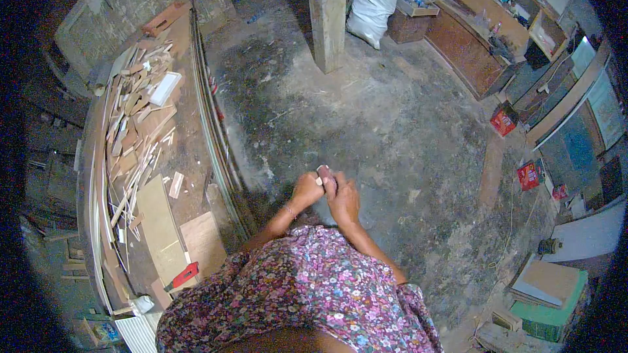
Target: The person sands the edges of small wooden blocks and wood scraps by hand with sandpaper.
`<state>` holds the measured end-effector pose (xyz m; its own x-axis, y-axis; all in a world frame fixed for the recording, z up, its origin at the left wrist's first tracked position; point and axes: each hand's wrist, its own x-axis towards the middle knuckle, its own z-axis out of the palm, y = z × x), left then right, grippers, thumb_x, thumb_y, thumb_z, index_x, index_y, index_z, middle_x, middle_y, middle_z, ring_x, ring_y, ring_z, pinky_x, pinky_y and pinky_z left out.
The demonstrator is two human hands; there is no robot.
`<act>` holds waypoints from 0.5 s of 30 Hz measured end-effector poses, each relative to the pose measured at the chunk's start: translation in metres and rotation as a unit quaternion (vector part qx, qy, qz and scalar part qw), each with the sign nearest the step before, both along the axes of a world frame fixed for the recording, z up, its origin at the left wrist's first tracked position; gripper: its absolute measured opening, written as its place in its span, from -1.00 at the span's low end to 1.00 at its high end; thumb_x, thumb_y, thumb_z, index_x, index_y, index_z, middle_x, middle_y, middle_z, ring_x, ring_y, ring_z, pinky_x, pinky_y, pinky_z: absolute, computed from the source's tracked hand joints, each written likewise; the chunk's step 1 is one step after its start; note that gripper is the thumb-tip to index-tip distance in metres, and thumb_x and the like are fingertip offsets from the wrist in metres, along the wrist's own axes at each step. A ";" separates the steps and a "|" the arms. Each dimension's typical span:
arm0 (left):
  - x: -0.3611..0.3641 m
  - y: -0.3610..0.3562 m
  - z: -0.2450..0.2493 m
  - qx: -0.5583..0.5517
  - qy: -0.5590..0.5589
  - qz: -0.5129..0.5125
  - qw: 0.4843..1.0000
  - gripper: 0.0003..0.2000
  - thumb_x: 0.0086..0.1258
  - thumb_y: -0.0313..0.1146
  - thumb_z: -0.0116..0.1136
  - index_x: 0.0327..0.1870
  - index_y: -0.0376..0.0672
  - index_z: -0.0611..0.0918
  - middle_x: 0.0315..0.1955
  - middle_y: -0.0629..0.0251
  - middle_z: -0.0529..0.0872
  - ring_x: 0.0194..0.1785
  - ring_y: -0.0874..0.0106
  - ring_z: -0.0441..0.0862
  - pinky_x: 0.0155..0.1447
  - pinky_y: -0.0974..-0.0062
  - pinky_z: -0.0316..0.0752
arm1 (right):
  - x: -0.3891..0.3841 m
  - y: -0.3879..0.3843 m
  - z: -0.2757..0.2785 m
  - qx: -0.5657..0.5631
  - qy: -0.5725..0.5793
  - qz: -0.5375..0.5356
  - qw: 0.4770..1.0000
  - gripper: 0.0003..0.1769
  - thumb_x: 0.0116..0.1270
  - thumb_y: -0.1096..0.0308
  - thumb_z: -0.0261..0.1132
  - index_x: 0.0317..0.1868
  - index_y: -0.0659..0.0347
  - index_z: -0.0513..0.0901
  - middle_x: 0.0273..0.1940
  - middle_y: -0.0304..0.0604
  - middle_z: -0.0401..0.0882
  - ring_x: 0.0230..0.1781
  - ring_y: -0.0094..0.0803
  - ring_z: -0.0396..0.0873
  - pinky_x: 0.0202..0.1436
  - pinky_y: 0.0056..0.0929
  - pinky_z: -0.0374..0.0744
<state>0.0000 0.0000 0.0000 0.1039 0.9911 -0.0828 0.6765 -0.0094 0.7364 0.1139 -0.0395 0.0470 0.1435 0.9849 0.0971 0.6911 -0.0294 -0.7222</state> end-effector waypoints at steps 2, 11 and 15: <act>-0.002 -0.001 0.001 -0.005 -0.025 0.012 1.000 -0.79 0.04 -0.26 0.15 -0.51 -0.25 0.62 -0.51 -0.08 0.61 -0.36 -0.03 0.58 -0.23 0.13 0.46 | -0.001 -0.003 -0.002 0.020 0.008 0.002 1.000 -0.64 0.26 0.04 0.11 -0.13 0.14 0.53 -0.28 0.16 0.56 -0.33 0.13 0.53 -0.33 0.00 0.43; -0.010 -0.003 0.009 -0.015 -0.006 0.009 1.000 -0.82 0.01 -0.27 0.16 -0.46 -0.19 0.64 -0.49 -0.06 0.61 -0.33 -0.03 0.58 -0.24 0.15 0.45 | -0.010 0.000 0.001 0.043 0.022 0.002 0.999 -0.66 0.25 0.09 0.11 -0.14 0.19 0.51 -0.38 0.18 0.54 -0.31 0.12 0.51 -0.28 -0.02 0.44; -0.007 -0.002 0.013 -0.011 -0.019 0.013 1.000 -0.79 0.03 -0.22 0.18 -0.46 -0.19 0.64 -0.49 -0.06 0.61 -0.33 -0.03 0.57 -0.26 0.15 0.45 | -0.010 0.003 0.000 0.031 0.010 -0.016 0.999 -0.62 0.25 0.08 0.13 -0.18 0.27 0.53 -0.33 0.17 0.55 -0.26 0.09 0.52 -0.20 -0.12 0.44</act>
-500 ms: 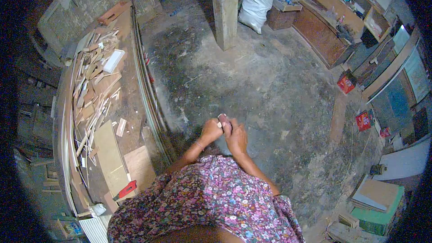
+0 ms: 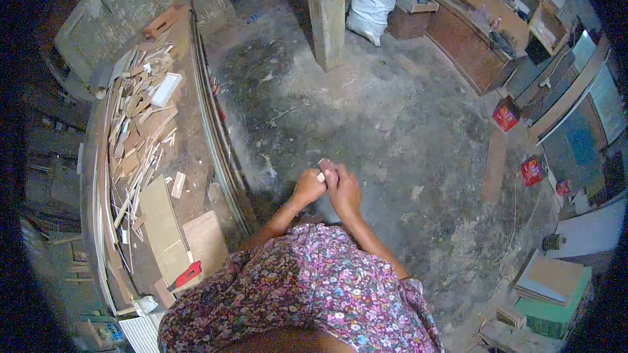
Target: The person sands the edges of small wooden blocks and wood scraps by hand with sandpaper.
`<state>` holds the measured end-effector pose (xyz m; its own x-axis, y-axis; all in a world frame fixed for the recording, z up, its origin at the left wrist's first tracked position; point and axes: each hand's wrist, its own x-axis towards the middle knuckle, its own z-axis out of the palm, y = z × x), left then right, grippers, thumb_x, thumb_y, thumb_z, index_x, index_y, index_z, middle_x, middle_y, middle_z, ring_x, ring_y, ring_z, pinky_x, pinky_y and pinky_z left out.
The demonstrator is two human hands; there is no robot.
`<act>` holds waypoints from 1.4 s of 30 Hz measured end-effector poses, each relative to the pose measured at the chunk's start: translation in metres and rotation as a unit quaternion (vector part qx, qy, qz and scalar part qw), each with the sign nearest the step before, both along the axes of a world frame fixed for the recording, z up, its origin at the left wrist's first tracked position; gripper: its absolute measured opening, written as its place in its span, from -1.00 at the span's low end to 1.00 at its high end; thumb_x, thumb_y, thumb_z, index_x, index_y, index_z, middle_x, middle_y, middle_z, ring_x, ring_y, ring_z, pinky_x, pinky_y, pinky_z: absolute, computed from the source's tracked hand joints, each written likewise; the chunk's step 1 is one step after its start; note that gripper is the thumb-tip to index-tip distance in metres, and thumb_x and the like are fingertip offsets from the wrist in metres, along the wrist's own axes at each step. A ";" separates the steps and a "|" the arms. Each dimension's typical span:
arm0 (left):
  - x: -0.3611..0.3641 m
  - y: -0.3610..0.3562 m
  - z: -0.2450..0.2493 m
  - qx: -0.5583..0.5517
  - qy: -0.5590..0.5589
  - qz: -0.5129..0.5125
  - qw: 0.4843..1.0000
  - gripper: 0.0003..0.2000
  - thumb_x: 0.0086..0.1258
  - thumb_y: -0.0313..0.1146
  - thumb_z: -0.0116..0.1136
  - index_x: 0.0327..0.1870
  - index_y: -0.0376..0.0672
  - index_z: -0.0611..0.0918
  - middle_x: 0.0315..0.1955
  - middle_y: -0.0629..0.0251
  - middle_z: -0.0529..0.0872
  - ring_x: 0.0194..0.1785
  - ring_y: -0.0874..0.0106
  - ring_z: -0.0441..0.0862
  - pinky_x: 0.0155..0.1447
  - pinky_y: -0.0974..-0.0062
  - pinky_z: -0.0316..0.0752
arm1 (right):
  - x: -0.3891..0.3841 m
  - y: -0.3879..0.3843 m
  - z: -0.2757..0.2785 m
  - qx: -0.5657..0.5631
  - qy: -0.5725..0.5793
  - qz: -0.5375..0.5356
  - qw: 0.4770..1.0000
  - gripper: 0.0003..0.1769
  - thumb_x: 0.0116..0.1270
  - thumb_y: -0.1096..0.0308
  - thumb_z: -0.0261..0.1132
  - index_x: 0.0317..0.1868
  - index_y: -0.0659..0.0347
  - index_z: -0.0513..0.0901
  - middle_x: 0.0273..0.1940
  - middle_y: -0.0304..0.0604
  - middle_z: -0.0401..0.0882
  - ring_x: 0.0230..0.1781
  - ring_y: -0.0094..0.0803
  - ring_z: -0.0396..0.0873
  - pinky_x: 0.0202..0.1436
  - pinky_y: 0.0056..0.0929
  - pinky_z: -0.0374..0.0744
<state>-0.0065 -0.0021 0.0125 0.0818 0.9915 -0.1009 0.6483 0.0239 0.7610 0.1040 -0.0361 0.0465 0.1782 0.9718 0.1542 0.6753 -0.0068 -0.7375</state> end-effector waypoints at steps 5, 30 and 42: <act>0.013 -0.006 0.003 0.041 -0.010 -0.090 0.995 -0.78 0.05 -0.22 0.17 -0.48 -0.20 0.63 -0.50 -0.05 0.61 -0.34 -0.02 0.57 -0.27 0.14 0.44 | 0.015 0.017 0.000 -0.007 0.016 0.015 1.000 -0.63 0.25 0.09 0.13 -0.17 0.26 0.53 -0.32 0.16 0.56 -0.31 0.09 0.52 -0.23 -0.11 0.45; 0.013 -0.008 -0.003 0.059 -0.013 -0.078 0.995 -0.83 -0.02 -0.32 0.14 -0.47 -0.22 0.62 -0.51 -0.08 0.60 -0.36 -0.04 0.56 -0.28 0.12 0.44 | 0.013 -0.005 0.005 0.012 -0.021 -0.005 1.000 -0.66 0.26 0.06 0.10 -0.19 0.17 0.53 -0.39 0.14 0.56 -0.36 0.09 0.52 -0.33 -0.03 0.43; 0.010 -0.010 0.004 0.055 0.037 -0.040 0.997 -0.80 0.05 -0.25 0.14 -0.51 -0.23 0.62 -0.54 -0.07 0.59 -0.39 -0.05 0.56 -0.29 0.10 0.44 | 0.011 -0.008 -0.003 0.030 -0.026 0.024 0.999 -0.67 0.26 0.06 0.10 -0.17 0.13 0.53 -0.41 0.17 0.53 -0.36 0.11 0.51 -0.31 -0.01 0.44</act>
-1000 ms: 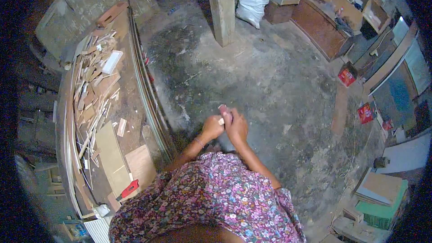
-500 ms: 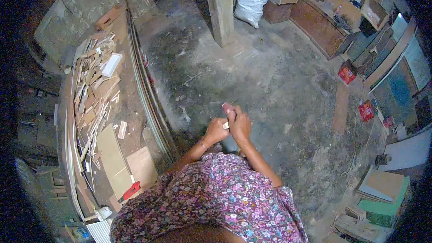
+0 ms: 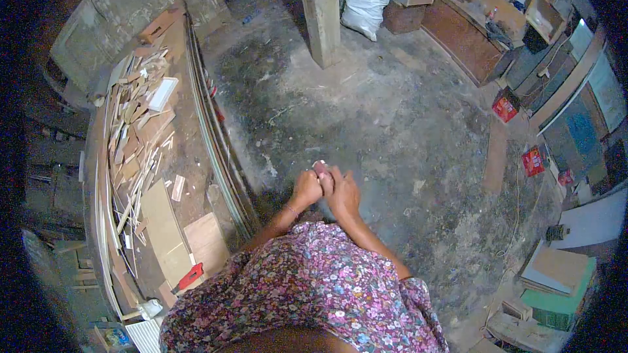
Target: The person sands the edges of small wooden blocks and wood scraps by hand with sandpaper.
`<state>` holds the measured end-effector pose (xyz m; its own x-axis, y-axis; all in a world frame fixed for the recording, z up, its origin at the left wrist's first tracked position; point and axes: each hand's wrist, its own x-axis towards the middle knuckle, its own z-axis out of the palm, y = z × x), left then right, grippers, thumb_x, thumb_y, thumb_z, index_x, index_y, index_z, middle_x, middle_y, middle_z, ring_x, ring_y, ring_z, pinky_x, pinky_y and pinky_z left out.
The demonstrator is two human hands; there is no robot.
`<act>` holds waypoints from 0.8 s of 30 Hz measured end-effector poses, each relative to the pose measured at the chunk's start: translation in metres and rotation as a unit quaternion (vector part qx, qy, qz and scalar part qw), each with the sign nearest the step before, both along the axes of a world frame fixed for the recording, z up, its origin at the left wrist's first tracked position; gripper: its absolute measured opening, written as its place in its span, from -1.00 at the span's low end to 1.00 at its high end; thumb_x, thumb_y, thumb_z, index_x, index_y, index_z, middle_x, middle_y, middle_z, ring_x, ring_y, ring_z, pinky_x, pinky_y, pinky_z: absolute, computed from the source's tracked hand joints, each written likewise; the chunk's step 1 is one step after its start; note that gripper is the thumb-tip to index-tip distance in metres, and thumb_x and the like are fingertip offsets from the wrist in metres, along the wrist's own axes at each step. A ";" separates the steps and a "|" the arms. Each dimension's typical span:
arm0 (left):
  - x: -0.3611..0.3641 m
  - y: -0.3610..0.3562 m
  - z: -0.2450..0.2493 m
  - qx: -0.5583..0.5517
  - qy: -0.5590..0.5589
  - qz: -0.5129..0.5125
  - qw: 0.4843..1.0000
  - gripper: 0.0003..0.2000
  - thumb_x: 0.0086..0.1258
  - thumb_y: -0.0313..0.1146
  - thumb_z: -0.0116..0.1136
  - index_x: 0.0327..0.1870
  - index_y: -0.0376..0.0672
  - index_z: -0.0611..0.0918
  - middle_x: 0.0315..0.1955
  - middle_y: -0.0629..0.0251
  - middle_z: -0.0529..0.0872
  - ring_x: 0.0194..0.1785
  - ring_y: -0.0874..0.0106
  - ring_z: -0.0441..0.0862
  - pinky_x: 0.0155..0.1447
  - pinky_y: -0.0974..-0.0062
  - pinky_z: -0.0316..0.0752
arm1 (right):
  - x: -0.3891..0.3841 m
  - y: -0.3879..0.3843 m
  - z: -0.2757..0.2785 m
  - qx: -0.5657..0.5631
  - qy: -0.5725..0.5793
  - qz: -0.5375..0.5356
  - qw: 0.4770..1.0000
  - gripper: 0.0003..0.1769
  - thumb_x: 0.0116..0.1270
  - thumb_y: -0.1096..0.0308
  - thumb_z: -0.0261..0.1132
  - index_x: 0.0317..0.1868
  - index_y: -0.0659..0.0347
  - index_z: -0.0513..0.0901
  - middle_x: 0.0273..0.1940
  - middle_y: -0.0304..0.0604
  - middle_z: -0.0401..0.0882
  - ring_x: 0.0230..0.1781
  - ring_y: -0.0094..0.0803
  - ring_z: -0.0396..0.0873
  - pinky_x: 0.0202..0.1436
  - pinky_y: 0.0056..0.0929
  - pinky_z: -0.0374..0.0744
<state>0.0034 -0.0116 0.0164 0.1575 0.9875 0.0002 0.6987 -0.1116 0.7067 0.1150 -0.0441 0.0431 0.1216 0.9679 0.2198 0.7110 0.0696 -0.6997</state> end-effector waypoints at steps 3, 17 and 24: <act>0.002 -0.003 0.000 0.029 0.001 -0.028 0.999 -0.80 0.05 -0.25 0.13 -0.49 -0.22 0.62 -0.52 -0.06 0.60 -0.36 -0.04 0.56 -0.26 0.10 0.44 | 0.011 0.012 -0.004 -0.020 0.049 0.005 0.999 -0.65 0.25 0.04 0.11 -0.13 0.11 0.54 -0.35 0.22 0.49 -0.33 0.17 0.51 -0.29 0.03 0.45; 0.000 -0.001 0.001 -0.009 0.055 -0.024 0.998 -0.80 0.08 -0.26 0.09 -0.50 -0.21 0.61 -0.50 -0.04 0.61 -0.37 -0.03 0.57 -0.30 0.08 0.43 | 0.005 -0.002 0.013 -0.041 -0.003 -0.011 0.999 -0.69 0.21 0.11 0.18 -0.17 0.13 0.60 -0.38 0.10 0.55 -0.33 0.01 0.53 -0.27 -0.14 0.46; 0.004 -0.009 0.002 0.047 0.014 -0.025 0.998 -0.77 0.06 -0.24 0.11 -0.57 -0.25 0.60 -0.55 -0.06 0.60 -0.40 -0.03 0.57 -0.30 0.08 0.44 | 0.012 0.005 -0.002 -0.028 0.006 -0.007 1.000 -0.69 0.21 0.11 0.19 -0.18 0.15 0.60 -0.41 0.10 0.52 -0.34 0.00 0.52 -0.30 -0.15 0.45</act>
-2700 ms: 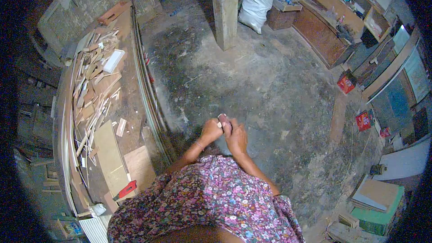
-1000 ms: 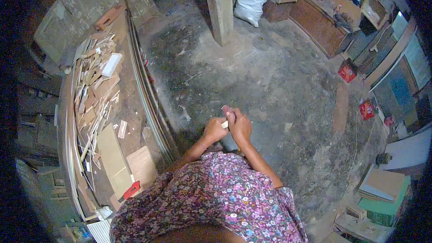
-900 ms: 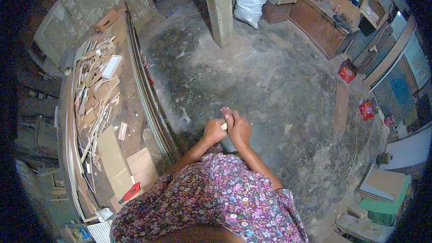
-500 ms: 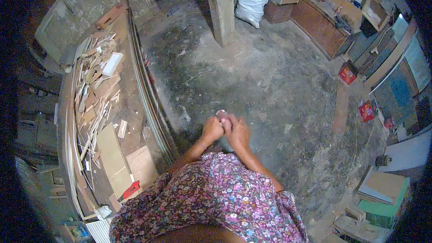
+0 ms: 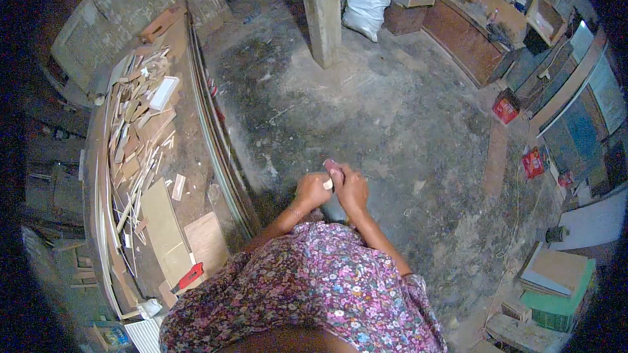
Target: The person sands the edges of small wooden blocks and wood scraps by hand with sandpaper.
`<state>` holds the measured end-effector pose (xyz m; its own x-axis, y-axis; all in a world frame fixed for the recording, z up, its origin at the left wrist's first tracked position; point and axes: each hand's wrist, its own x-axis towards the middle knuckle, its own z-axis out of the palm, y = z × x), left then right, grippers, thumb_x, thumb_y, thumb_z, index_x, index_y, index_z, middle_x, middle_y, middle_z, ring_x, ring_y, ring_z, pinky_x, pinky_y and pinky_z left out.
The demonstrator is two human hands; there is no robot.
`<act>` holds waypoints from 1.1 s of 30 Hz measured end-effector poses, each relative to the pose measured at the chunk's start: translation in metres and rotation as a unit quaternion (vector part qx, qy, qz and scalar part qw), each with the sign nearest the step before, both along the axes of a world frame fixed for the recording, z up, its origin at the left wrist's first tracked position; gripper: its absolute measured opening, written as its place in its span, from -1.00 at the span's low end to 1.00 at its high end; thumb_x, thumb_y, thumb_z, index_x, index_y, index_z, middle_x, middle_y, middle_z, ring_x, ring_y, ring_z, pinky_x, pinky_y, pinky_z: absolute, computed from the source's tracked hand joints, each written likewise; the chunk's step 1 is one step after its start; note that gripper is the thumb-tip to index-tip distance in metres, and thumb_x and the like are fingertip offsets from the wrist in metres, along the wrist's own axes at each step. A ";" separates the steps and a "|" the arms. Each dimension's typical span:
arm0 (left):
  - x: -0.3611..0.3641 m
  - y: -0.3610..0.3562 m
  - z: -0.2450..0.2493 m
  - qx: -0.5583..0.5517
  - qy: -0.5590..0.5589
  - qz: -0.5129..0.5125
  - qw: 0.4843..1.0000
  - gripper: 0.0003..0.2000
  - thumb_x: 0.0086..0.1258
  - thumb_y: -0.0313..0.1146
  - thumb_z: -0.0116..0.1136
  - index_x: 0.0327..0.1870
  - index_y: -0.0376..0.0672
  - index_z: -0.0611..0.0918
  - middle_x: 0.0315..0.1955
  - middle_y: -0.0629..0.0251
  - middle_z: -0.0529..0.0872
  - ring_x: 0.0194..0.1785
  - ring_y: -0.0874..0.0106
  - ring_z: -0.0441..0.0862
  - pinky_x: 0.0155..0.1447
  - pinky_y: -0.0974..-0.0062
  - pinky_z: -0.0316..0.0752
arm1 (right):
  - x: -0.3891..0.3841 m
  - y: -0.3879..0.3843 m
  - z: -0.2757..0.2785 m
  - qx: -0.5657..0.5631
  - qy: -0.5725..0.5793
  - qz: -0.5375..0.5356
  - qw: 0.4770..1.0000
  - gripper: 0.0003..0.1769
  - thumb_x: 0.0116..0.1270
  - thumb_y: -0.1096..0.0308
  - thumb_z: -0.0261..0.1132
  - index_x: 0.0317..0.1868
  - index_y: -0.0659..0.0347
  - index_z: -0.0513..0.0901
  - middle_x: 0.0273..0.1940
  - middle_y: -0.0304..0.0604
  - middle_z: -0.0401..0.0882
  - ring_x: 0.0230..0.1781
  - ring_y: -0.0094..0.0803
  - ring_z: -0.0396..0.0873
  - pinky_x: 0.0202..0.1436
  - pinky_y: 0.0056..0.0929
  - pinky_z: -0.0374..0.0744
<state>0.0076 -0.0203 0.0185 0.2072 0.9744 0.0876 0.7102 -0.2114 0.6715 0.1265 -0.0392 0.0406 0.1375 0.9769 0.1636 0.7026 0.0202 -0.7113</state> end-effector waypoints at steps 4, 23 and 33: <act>-0.008 0.010 -0.018 -0.035 0.063 0.012 0.997 -0.81 0.05 -0.26 0.11 -0.56 -0.21 0.60 -0.51 -0.01 0.62 -0.39 -0.02 0.58 -0.30 0.09 0.45 | -0.010 -0.015 0.026 0.034 0.000 0.020 0.999 -0.69 0.20 0.10 0.19 -0.19 0.15 0.61 -0.42 0.10 0.52 -0.36 0.00 0.52 -0.31 -0.15 0.46; -0.002 0.004 -0.003 -0.022 0.040 0.029 0.999 -0.74 0.05 -0.18 0.12 -0.60 -0.22 0.60 -0.57 -0.07 0.60 -0.44 -0.04 0.57 -0.32 0.06 0.43 | -0.005 -0.006 0.017 0.020 -0.012 0.031 0.999 -0.67 0.23 0.03 0.12 -0.18 0.05 0.61 -0.37 0.14 0.58 -0.28 0.07 0.54 -0.27 -0.07 0.49; -0.003 0.004 0.005 -0.020 0.024 0.026 0.999 -0.76 0.05 -0.20 0.11 -0.54 -0.22 0.60 -0.55 -0.05 0.61 -0.40 -0.01 0.58 -0.31 0.10 0.45 | -0.011 -0.011 0.032 0.003 -0.014 0.038 0.999 -0.67 0.21 0.04 0.15 -0.17 0.07 0.59 -0.35 0.20 0.53 -0.37 0.10 0.53 -0.33 -0.04 0.49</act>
<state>0.0046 -0.0160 0.0239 0.1591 0.9865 0.0388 0.7509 -0.1464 0.6440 0.1159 -0.0504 0.0724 0.0585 0.9832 0.1728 0.7184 0.0787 -0.6912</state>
